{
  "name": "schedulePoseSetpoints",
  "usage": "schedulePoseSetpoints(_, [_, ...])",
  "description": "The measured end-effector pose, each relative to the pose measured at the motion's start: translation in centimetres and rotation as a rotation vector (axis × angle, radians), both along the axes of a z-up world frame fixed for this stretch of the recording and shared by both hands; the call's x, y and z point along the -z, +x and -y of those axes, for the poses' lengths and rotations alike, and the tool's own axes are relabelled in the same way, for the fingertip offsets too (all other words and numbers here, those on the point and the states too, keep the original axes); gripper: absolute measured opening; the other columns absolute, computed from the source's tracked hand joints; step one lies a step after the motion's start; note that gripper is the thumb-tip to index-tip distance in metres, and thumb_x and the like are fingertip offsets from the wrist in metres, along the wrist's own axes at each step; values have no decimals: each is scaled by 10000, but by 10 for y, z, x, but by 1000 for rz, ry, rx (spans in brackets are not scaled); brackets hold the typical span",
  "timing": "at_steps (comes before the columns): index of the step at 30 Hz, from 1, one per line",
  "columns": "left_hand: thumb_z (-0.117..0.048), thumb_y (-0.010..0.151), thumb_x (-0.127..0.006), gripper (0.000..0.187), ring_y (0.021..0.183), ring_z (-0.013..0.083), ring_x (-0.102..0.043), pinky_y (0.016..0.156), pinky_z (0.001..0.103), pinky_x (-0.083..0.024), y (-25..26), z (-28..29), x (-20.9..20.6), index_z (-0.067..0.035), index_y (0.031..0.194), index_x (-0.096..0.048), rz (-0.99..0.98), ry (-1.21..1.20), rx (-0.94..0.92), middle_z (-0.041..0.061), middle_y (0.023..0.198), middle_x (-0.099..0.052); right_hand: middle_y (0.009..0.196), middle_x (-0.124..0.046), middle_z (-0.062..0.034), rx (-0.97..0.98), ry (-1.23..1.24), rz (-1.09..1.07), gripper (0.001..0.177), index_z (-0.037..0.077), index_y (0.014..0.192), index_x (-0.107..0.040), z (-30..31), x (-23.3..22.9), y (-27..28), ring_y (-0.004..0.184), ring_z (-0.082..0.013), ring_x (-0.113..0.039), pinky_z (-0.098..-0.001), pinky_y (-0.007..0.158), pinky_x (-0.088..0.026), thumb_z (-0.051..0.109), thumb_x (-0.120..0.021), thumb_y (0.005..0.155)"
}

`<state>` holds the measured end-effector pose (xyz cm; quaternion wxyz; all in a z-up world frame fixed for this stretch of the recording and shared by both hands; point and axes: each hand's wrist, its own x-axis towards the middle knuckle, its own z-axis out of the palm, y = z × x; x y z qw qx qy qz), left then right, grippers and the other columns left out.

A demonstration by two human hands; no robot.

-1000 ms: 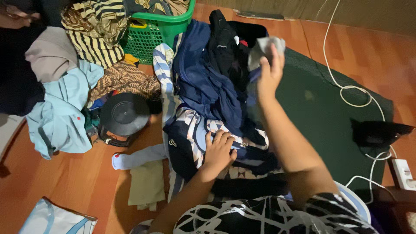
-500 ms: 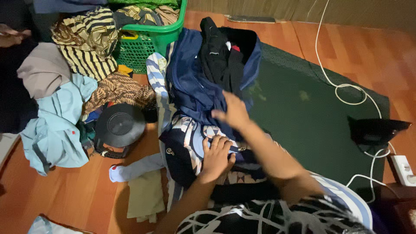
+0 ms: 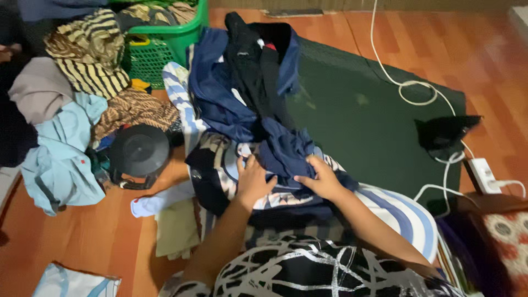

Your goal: The person irons and folds clothing items including a small t-shirt, blue underwear, and grey shorts using an iron while sitting on a floor mat.

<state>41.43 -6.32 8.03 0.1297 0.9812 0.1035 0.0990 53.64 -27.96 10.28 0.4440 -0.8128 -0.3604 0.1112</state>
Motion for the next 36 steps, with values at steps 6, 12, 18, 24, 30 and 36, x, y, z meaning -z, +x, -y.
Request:
schedulePoseSetpoints(6, [-467, 675, -862, 983, 1340, 449, -370, 1103, 571, -262, -8, 41, 16, 72, 1404, -481, 340, -521, 346, 314, 1391, -507, 1034, -565, 33, -64, 369, -357, 444, 92, 1136, -546, 60, -5, -10, 964, -75, -541, -247, 876, -476, 118, -845, 810])
schedulePoseSetpoints(12, [-274, 894, -769, 495, 1039, 268, -672, 919, 434, -557, 26, 37, -4, -34, 1289, -592, 305, -1418, 52, 136, 1175, -666, 1101, -652, -5, -143, 627, -655, 492, 84, 1187, -582, 81, -64, 15, 1035, -119, -615, -286, 963, -514, 48, -843, 772])
schedulePoseSetpoints(18, [-204, 981, -694, 297, 805, 219, -577, 675, 398, -474, 36, -25, -128, -19, 1177, -571, 634, -1747, -26, 94, 1004, -602, 1232, -656, -36, -130, 1131, -539, 503, 165, 1161, -567, 101, -140, 71, 1181, -215, -643, -384, 1027, -550, -74, -741, 753])
schedulePoseSetpoints(24, [-511, 1046, -561, 566, 766, 243, -647, 691, 374, -553, 55, -42, -99, 44, 1105, -656, 477, -1800, -295, 160, 921, -640, 1019, -659, -134, -25, 1079, -572, 175, 96, 941, -541, 90, -85, 78, 826, -274, -645, -461, 704, -574, 214, -653, 1004])
schedulePoseSetpoints(30, [-346, 981, -689, 206, 722, 158, -651, 719, 333, -560, 17, 20, 53, -143, 955, -669, -70, -1972, -351, 15, 786, -672, 1060, -741, -77, 86, 231, -1281, 519, 62, 1275, -590, 13, 45, -12, 972, -190, -733, -369, 847, -607, 496, -582, 991])
schedulePoseSetpoints(36, [-244, 959, -643, 193, 932, 117, -660, 790, 290, -518, 8, 31, 67, -149, 1122, -602, -8, -1745, -122, -12, 982, -647, 904, -673, -51, 99, 118, -845, 743, 115, 1425, -381, -14, 81, -13, 772, -138, -631, -340, 646, -506, 386, -791, 868])
